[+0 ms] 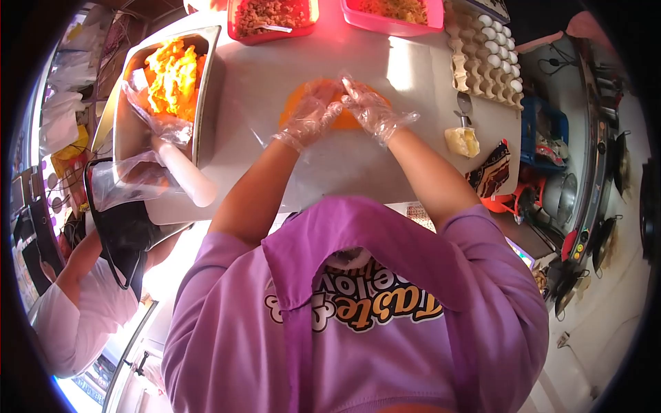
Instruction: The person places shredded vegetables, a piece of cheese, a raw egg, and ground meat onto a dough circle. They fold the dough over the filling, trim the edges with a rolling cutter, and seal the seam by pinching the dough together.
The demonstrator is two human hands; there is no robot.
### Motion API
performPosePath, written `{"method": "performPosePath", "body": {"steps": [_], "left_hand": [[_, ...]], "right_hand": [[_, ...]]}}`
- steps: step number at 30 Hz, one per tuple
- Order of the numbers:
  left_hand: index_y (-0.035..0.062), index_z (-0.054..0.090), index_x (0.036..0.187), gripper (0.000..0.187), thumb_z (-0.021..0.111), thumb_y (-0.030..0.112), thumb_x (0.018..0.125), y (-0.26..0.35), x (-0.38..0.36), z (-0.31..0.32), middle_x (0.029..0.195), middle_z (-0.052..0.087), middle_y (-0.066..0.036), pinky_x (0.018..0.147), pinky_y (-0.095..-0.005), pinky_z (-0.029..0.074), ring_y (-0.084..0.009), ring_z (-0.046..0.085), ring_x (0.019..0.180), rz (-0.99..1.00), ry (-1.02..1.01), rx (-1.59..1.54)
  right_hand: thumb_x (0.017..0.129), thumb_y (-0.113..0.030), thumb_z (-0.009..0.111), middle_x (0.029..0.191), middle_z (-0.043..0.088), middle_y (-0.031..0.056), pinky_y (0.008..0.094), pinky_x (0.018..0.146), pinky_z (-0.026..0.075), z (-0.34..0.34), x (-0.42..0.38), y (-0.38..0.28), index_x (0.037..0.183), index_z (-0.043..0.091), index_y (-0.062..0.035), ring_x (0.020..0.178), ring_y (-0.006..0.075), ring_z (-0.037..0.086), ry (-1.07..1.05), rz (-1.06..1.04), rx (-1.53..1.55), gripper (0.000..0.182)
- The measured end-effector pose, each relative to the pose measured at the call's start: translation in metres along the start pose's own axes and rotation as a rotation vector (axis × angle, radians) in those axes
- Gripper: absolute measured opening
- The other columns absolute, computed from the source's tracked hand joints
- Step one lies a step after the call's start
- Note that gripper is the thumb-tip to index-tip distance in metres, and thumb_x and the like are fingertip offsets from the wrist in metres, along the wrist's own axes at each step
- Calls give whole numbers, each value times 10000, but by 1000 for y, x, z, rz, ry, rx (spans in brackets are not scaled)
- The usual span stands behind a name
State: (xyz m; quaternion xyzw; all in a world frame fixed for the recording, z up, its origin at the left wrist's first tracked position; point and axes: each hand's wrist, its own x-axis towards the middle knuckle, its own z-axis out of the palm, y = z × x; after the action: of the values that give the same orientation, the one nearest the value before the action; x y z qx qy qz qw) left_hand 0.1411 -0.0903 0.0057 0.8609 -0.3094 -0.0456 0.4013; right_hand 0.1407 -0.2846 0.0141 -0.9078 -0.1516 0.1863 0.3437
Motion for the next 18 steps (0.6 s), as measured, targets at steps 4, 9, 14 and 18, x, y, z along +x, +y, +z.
{"method": "performPosePath", "body": {"steps": [4,9,14,18], "left_hand": [[59,459,1285,555,314,482,956,5,5,-9,1306,473,-164,1097,-412,192,-325,381,1260,-22,-40,-347],[59,413,1351,610,260,515,976,-22,-11,-17,1392,415,-130,1131,-374,132,-246,335,1326,-357,277,-1176],[80,324,1403,577,392,449,965,6,-66,-51,1423,389,-127,1125,-418,137,-301,304,1345,-581,40,-425],[67,300,1397,598,547,280,896,13,-99,-29,1424,351,-162,1110,-465,167,-363,260,1349,-261,14,201]], "right_hand": [[917,-571,381,1436,362,128,349,1104,239,38,23,58,1441,256,-90,1335,248,331,84,-129,387,723],[931,-377,518,1349,480,72,291,1035,339,-72,-10,54,1312,472,-63,1223,145,454,328,-48,687,496],[896,-218,577,875,662,51,269,726,473,-177,-109,103,966,654,-32,822,116,596,416,315,64,213],[758,-354,717,821,619,95,304,705,458,-170,-135,198,822,576,-43,763,181,563,-81,907,-166,348]]}}
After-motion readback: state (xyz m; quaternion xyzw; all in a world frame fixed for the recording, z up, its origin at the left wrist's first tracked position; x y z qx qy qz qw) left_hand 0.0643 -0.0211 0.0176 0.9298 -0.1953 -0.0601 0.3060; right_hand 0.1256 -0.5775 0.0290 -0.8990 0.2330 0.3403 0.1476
